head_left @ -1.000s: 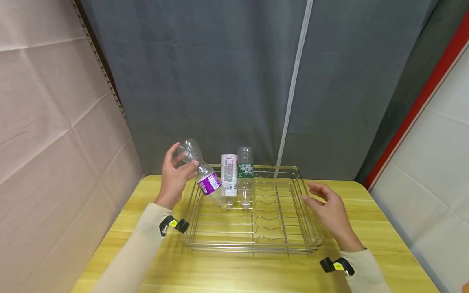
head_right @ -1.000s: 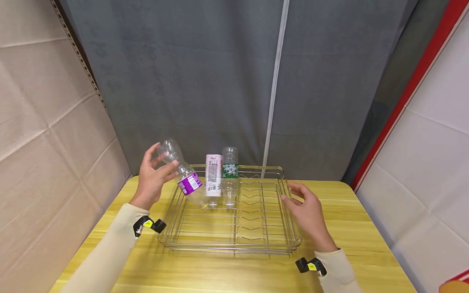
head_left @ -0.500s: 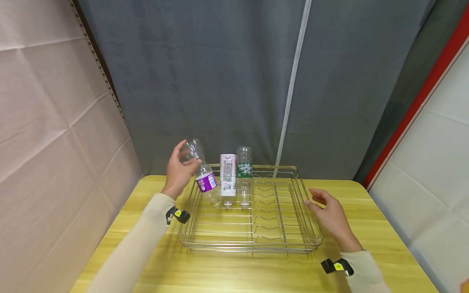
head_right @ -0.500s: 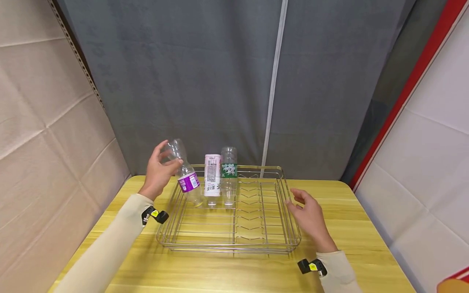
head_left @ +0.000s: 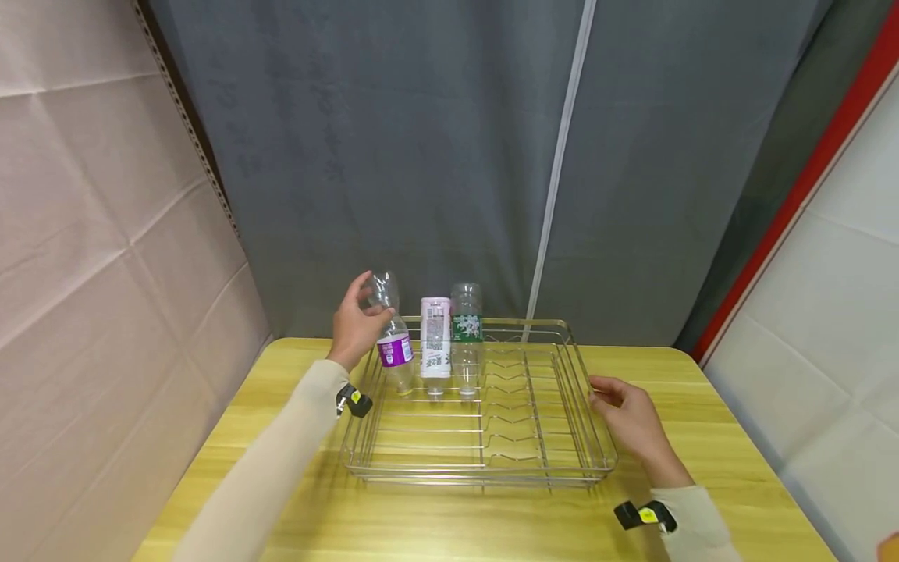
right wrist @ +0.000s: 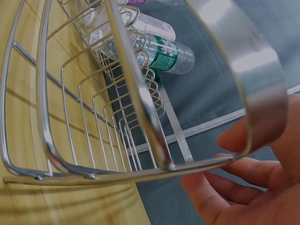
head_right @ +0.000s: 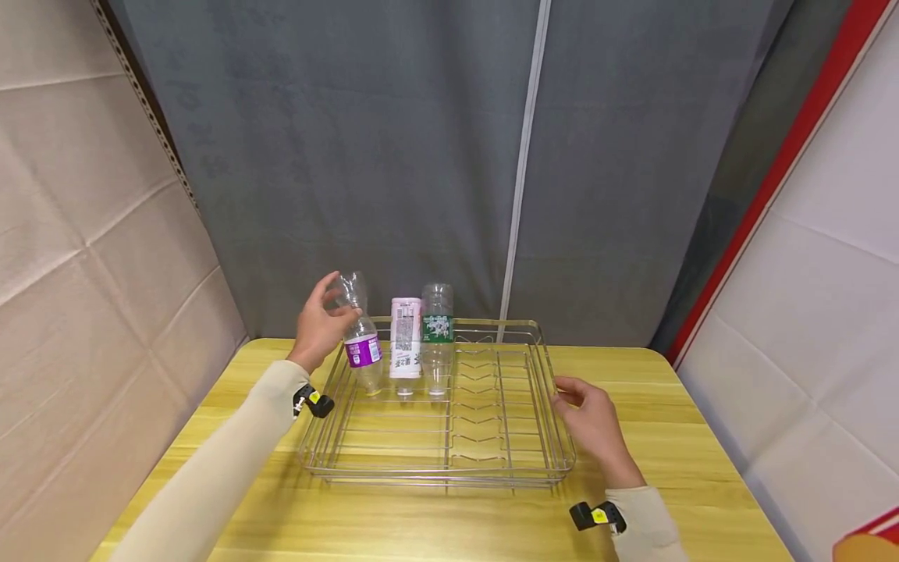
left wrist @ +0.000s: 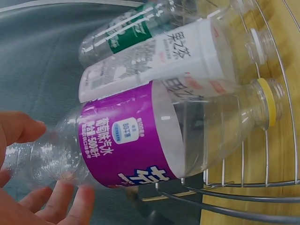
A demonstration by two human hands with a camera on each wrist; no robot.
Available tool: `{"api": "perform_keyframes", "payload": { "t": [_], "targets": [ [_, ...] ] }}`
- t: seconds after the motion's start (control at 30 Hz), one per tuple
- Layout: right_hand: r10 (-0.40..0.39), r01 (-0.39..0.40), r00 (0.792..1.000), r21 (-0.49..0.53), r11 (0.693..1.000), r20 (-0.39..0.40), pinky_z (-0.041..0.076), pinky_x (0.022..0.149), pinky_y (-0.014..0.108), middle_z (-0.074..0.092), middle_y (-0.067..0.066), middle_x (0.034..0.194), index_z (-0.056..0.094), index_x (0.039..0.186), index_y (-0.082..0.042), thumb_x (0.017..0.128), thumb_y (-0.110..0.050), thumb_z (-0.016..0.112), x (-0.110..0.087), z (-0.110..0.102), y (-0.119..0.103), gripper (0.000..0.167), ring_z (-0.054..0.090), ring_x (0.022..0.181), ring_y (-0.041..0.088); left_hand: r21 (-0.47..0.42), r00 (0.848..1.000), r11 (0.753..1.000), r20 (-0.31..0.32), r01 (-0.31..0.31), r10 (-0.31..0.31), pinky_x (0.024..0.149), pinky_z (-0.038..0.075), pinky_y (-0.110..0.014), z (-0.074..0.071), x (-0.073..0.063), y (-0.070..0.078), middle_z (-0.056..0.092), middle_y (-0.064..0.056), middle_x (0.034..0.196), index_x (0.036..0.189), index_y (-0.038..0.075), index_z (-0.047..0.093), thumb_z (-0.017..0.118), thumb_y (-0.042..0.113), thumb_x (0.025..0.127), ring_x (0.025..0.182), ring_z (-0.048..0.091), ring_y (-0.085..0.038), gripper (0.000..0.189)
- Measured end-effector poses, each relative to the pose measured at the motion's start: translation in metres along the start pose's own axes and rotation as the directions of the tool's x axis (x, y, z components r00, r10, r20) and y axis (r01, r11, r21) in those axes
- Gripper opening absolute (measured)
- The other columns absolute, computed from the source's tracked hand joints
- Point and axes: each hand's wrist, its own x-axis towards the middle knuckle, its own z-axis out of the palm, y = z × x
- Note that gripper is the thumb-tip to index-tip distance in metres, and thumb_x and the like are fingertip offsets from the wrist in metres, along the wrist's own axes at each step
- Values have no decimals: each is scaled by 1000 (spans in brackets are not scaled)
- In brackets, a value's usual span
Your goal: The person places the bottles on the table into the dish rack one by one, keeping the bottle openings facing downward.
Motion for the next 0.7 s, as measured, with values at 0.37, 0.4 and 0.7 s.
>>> {"api": "perform_keyframes", "payload": {
  "t": [0.37,0.4,0.7],
  "targets": [
    [17,-17,999,8,1000,-36,53,80,12,66,25,140,63,142,3,104,-11,66,0,3,9,41,65,104,7,112,999,993,23,-25,23,98,62,-52,17,13,-12,51,-17,160,165,32,36,82,13,88,123,69,-37,92],
    [23,-22,999,11,1000,-37,53,80,13,66,25,140,63,143,2,104,-11,65,0,3,9,41,63,103,6,121,999,992,29,-26,23,98,62,-52,18,14,-14,51,-17,160,165,32,35,81,12,88,124,69,-37,92],
    [35,-34,995,19,999,-90,52,79,11,70,22,134,67,139,0,104,-11,65,5,6,8,37,62,102,8,184,998,982,65,-33,21,99,60,-51,28,21,-17,49,-14,162,168,34,30,79,13,91,124,66,-35,93]
  ]
}}
